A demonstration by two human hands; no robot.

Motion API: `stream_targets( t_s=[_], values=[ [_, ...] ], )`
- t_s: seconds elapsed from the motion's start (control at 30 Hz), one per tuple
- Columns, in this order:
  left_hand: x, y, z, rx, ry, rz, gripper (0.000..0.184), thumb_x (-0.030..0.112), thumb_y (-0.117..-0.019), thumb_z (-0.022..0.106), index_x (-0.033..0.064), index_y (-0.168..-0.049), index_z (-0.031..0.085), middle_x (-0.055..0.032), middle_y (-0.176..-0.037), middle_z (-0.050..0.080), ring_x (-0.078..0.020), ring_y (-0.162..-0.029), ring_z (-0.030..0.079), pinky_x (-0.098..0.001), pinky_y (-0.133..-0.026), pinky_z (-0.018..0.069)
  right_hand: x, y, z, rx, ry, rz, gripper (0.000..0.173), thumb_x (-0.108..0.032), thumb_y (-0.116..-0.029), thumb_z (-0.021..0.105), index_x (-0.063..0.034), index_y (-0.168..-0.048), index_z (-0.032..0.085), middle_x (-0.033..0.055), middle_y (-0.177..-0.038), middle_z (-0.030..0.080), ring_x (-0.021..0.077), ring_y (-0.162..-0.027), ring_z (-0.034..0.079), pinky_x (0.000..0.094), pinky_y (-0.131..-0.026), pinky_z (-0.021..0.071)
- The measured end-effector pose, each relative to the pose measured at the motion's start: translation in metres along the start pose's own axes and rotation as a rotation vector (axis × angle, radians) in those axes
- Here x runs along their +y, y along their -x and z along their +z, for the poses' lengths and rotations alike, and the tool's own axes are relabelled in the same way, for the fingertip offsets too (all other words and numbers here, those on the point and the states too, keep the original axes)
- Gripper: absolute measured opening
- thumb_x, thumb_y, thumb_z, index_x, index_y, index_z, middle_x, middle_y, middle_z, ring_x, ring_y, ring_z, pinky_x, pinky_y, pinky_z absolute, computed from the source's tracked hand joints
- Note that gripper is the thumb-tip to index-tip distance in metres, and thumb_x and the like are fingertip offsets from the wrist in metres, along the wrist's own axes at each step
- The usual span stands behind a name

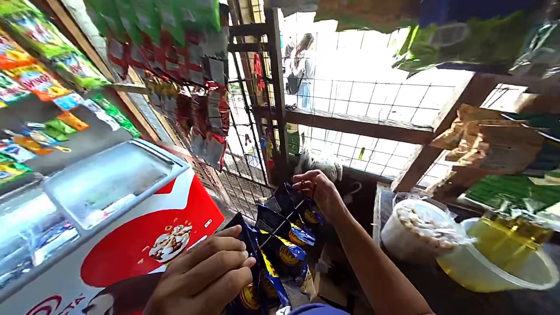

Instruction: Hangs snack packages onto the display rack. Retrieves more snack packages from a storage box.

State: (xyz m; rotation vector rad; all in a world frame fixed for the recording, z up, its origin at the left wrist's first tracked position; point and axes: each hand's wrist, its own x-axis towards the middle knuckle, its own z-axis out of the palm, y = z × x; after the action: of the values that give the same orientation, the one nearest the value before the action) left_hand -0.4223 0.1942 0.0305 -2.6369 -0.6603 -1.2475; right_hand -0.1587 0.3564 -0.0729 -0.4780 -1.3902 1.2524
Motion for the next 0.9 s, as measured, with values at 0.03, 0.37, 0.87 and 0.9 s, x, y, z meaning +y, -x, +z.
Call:
stream_targets(
  t_s=[0.03, 0.37, 0.87, 0.9],
  values=[
    [-0.015, -0.002, -0.003, -0.017, 0.006, 0.008, 0.008, 0.009, -0.1015, 0.062, 0.0094, -0.094, 0.064, -0.0019, -0.098, 0.066, -0.0138, -0.108, 0.066, -0.0366, -0.109, 0.0513, 0.008, -0.007, 0.001, 0.008, -0.027, -0.012, 0.062, -0.062, -0.1018, 0.039, -0.0087, -0.119, 0.064, 0.0086, -0.124, 0.070, 0.0182, -0.108, 0.069, 0.0366, -0.093, 0.0559],
    [-0.125, -0.036, -0.013, -0.010, 0.014, 0.130, 0.008, 0.010, -0.1021, 0.061, 0.0085, -0.095, 0.064, -0.0029, -0.096, 0.066, -0.0145, -0.105, 0.067, -0.0370, -0.107, 0.0528, 0.046, -0.038, 0.026, 0.233, -0.138, 0.166, 0.101, -0.082, -0.0869, 0.047, -0.0046, -0.152, 0.038, 0.0072, -0.142, 0.058, 0.0138, -0.122, 0.061, 0.0368, -0.095, 0.0542],
    [-0.137, -0.087, 0.014, 0.106, -0.017, 0.067, 0.008, 0.015, -0.1000, 0.066, 0.0121, -0.094, 0.070, 0.0022, -0.095, 0.069, -0.0127, -0.106, 0.068, -0.0410, -0.106, 0.0540, 0.006, -0.060, 0.017, 0.315, -0.650, 0.018, 0.018, -0.020, -0.1007, 0.048, -0.0218, -0.103, 0.066, -0.0095, -0.094, 0.072, -0.0021, -0.091, 0.068, 0.0179, -0.085, 0.0549],
    [-0.135, -0.089, 0.016, 0.114, -0.016, 0.078, 0.007, 0.013, -0.0996, 0.066, 0.0113, -0.093, 0.070, 0.0013, -0.094, 0.069, -0.0136, -0.104, 0.069, -0.0417, -0.105, 0.0543, 0.004, -0.061, 0.017, 0.331, -0.618, 0.041, 0.021, -0.021, -0.1046, 0.040, -0.0228, -0.108, 0.061, -0.0125, -0.094, 0.070, -0.0048, -0.091, 0.066, 0.0164, -0.084, 0.0541]
  ],
)
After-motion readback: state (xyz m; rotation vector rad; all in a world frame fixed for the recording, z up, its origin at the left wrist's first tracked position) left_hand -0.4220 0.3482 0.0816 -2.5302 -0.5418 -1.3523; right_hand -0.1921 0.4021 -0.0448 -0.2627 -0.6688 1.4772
